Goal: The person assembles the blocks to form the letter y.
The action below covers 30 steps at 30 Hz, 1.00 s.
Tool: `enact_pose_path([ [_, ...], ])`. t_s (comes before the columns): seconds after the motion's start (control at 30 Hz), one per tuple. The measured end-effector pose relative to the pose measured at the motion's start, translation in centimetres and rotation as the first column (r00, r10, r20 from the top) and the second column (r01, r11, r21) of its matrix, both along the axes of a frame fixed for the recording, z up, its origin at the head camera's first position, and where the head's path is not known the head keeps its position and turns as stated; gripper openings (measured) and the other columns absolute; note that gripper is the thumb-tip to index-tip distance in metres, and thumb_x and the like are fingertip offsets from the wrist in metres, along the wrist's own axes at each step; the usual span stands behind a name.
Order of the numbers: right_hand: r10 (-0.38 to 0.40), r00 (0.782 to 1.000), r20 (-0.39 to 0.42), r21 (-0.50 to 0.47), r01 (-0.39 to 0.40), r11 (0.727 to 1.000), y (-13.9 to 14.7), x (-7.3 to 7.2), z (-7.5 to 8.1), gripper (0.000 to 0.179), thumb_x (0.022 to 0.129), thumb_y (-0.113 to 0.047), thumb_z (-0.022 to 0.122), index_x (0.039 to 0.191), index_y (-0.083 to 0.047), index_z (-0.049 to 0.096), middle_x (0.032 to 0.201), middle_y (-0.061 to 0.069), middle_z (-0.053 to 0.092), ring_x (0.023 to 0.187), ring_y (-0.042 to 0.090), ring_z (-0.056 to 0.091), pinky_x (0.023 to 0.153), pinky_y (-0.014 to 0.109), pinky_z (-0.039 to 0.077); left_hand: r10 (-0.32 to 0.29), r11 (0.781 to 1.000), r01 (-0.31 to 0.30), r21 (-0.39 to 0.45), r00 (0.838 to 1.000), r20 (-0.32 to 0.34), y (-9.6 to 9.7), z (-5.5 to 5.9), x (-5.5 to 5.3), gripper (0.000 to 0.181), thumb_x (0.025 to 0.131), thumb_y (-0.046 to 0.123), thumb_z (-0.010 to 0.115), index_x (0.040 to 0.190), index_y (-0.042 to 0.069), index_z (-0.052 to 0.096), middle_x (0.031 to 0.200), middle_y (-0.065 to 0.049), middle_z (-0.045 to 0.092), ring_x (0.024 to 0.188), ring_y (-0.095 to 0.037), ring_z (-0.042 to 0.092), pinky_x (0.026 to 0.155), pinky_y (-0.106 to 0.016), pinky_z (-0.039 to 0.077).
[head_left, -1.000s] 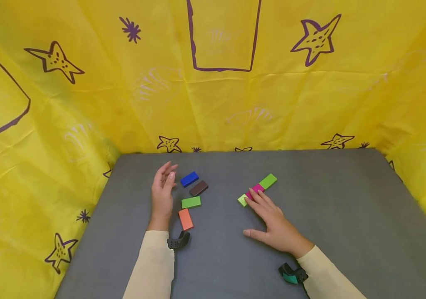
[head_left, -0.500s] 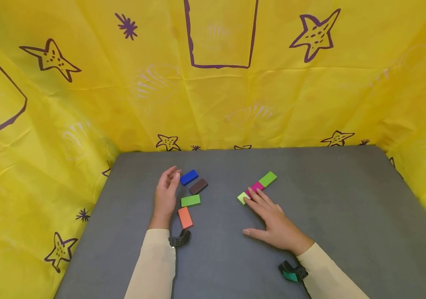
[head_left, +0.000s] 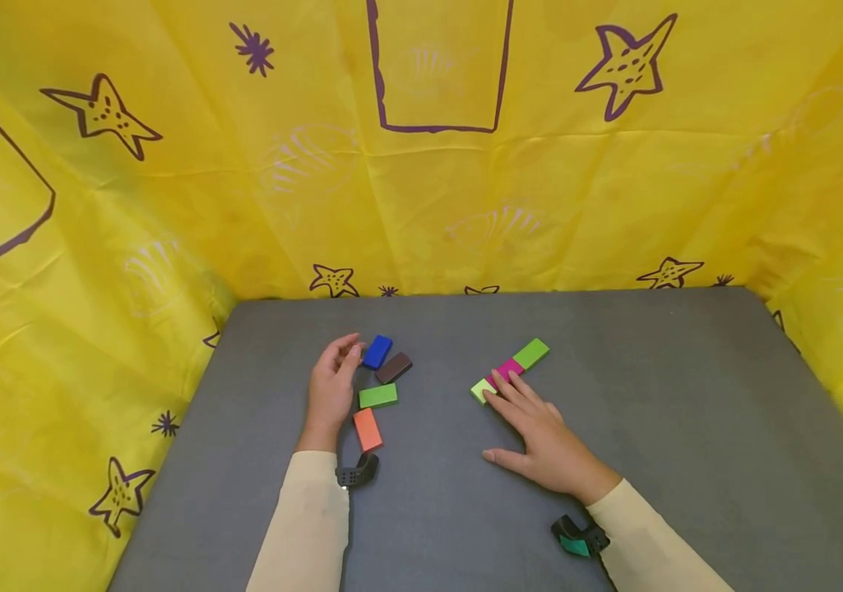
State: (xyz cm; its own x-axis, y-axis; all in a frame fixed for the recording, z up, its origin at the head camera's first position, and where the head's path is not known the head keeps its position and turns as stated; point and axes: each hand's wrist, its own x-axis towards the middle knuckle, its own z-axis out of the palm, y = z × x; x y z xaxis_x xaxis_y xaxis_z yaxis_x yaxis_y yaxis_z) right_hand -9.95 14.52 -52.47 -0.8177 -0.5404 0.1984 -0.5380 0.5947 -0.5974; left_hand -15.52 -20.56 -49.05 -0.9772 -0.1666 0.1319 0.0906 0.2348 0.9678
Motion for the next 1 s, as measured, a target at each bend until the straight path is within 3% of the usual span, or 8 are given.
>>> enact_pose_path([
  [0.07,-0.002,1.0,-0.001,0.01,0.002,1.0,0.1,0.0,0.0,0.086,0.097,-0.043,0.085,0.165,-0.008,0.048,0.178,0.009,0.027,0.164,0.037,0.013,0.108,0.071,0.034,-0.017,1.0,0.017,-0.021,1.0,-0.01,0.0,-0.3,-0.2,0.041,0.108,-0.005,0.057,0.148,-0.011,0.057,0.141,-0.03,0.063,0.124,-0.047,0.058,0.101,-0.038,0.044],
  [0.17,-0.005,1.0,0.0,0.015,0.005,1.0,0.3,-0.1,-0.1,0.086,0.096,-0.043,0.085,0.165,-0.008,0.048,0.177,0.008,0.028,0.164,0.036,0.014,0.108,0.07,0.034,-0.057,0.996,0.054,-0.072,0.998,-0.03,-0.4,-1.7,-1.0,0.056,0.098,-0.015,0.055,0.153,-0.006,0.055,0.149,-0.026,0.06,0.134,-0.045,0.054,0.103,-0.047,0.039],
  [0.3,-0.005,1.0,0.007,0.013,0.005,1.0,0.3,-0.2,-0.2,0.085,0.096,-0.044,0.085,0.165,-0.008,0.049,0.177,0.007,0.028,0.164,0.035,0.014,0.108,0.071,0.034,-0.156,0.986,0.153,-0.063,0.987,-0.042,-1.4,-3.1,-2.1,0.068,0.095,-0.016,0.052,0.161,0.0,0.048,0.159,-0.018,0.054,0.146,-0.038,0.047,0.107,-0.053,0.034],
  [0.53,-0.003,1.0,0.012,0.021,0.002,1.0,0.2,-0.4,-0.3,0.085,0.098,-0.048,0.083,0.165,-0.01,0.049,0.178,0.005,0.027,0.165,0.032,0.012,0.108,0.071,0.035,-0.374,0.925,0.375,0.066,0.927,-0.033,-3.7,-3.0,-3.7,0.069,0.104,-0.001,0.062,0.168,0.004,0.037,0.168,-0.016,0.044,0.155,-0.036,0.037,0.118,-0.058,0.032],
  [0.67,-0.004,1.0,0.014,0.02,0.003,1.0,0.2,-0.5,-0.5,0.084,0.098,-0.047,0.083,0.165,-0.011,0.049,0.178,0.004,0.027,0.165,0.031,0.013,0.108,0.072,0.035,-0.45,0.89,0.447,0.092,0.893,0.009,-4.9,-3.0,-4.7,0.078,0.105,0.008,0.068,0.172,0.009,0.029,0.17,-0.013,0.041,0.157,-0.032,0.035,0.123,-0.06,0.028],
  [0.77,0.001,1.0,0.015,0.018,-0.002,1.0,0.1,-0.6,-0.6,0.083,0.098,-0.048,0.082,0.166,-0.011,0.049,0.178,0.004,0.027,0.165,0.031,0.012,0.109,0.075,0.034,-0.483,0.872,0.477,0.107,0.875,0.035,-5.5,-2.8,-5.1,0.081,0.104,0.005,0.069,0.173,0.01,0.027,0.171,-0.013,0.041,0.158,-0.032,0.034,0.124,-0.061,0.025],
  [0.93,-0.003,1.0,0.018,0.017,0.003,1.0,0.2,-0.7,-0.8,0.084,0.099,-0.047,0.082,0.166,-0.012,0.047,0.178,0.003,0.026,0.165,0.031,0.011,0.109,0.076,0.032,-0.54,0.835,0.549,-0.048,0.832,0.126,-5.3,-2.5,-5.5,0.092,0.096,-0.004,0.071,0.174,0.017,0.028,0.171,-0.005,0.042,0.157,-0.03,0.035,0.124,-0.059,0.026],
  [1.0,-0.009,1.0,0.018,0.017,0.008,1.0,0.3,-0.7,-0.8,0.083,0.098,-0.046,0.083,0.166,-0.012,0.048,0.178,0.004,0.026,0.165,0.031,0.012,0.109,0.076,0.032,-0.544,0.817,0.563,-0.126,0.825,0.156,-4.9,-2.5,-5.6,0.093,0.094,-0.006,0.071,0.174,0.018,0.03,0.171,-0.002,0.042,0.156,-0.03,0.036,0.124,-0.058,0.027],
])
